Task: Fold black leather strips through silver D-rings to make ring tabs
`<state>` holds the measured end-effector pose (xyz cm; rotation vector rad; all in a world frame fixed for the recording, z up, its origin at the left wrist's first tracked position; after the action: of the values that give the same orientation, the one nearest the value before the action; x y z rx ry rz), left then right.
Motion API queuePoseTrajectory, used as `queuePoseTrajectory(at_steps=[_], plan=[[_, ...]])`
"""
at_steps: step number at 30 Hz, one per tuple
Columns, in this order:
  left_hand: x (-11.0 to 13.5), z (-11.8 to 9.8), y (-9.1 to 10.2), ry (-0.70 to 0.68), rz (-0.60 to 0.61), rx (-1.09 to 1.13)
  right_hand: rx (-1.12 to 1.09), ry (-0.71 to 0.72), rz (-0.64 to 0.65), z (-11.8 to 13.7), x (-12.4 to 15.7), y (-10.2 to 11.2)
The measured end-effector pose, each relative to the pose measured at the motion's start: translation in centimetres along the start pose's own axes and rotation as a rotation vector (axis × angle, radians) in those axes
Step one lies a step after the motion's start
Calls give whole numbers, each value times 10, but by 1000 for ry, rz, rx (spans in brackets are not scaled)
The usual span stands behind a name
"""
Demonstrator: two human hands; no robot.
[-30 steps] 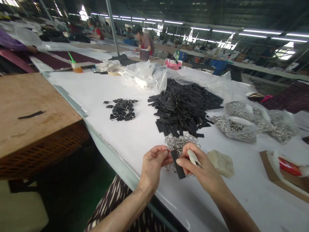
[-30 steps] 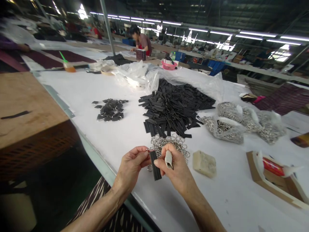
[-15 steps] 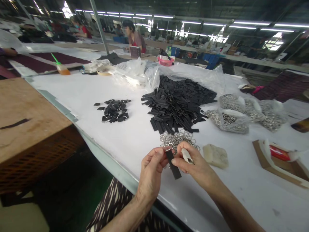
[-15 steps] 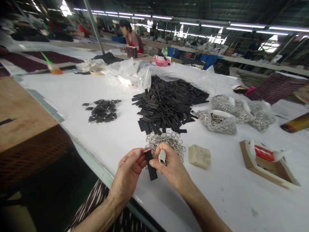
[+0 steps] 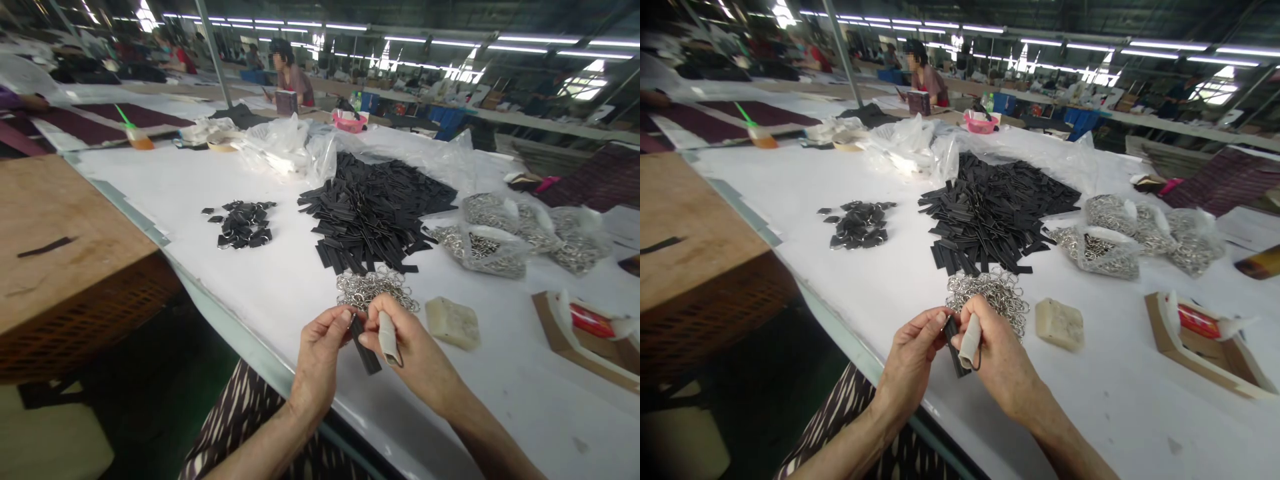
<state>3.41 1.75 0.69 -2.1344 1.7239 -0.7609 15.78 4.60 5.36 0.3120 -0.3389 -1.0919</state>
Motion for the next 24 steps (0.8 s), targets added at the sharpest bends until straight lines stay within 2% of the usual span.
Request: queuePoseTrajectory(at_steps=[6,14,20,24], plan=[[4,0,7,-47,13,-131,9,-7,-11,-1,0,0],[-1,0,14,61,19,-83,128,-34,71,-3,4,-1],[-6,-15,15,149,136,-110,113,-23,87,-4,3,3],[-8,-28,13,192,213,-210,129,-18,117,-4,4,1]])
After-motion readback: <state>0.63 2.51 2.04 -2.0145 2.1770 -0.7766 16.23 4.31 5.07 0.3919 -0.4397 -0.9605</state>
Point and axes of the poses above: each hand's wrist, its own x-axis away from the middle knuckle, its own y-axis out of the back of the hand, z = x × y, the point moved 1 cm from there along -x, towards the middle knuckle, and after that the axes turned 1 degree about z, right-handed, at the moved point
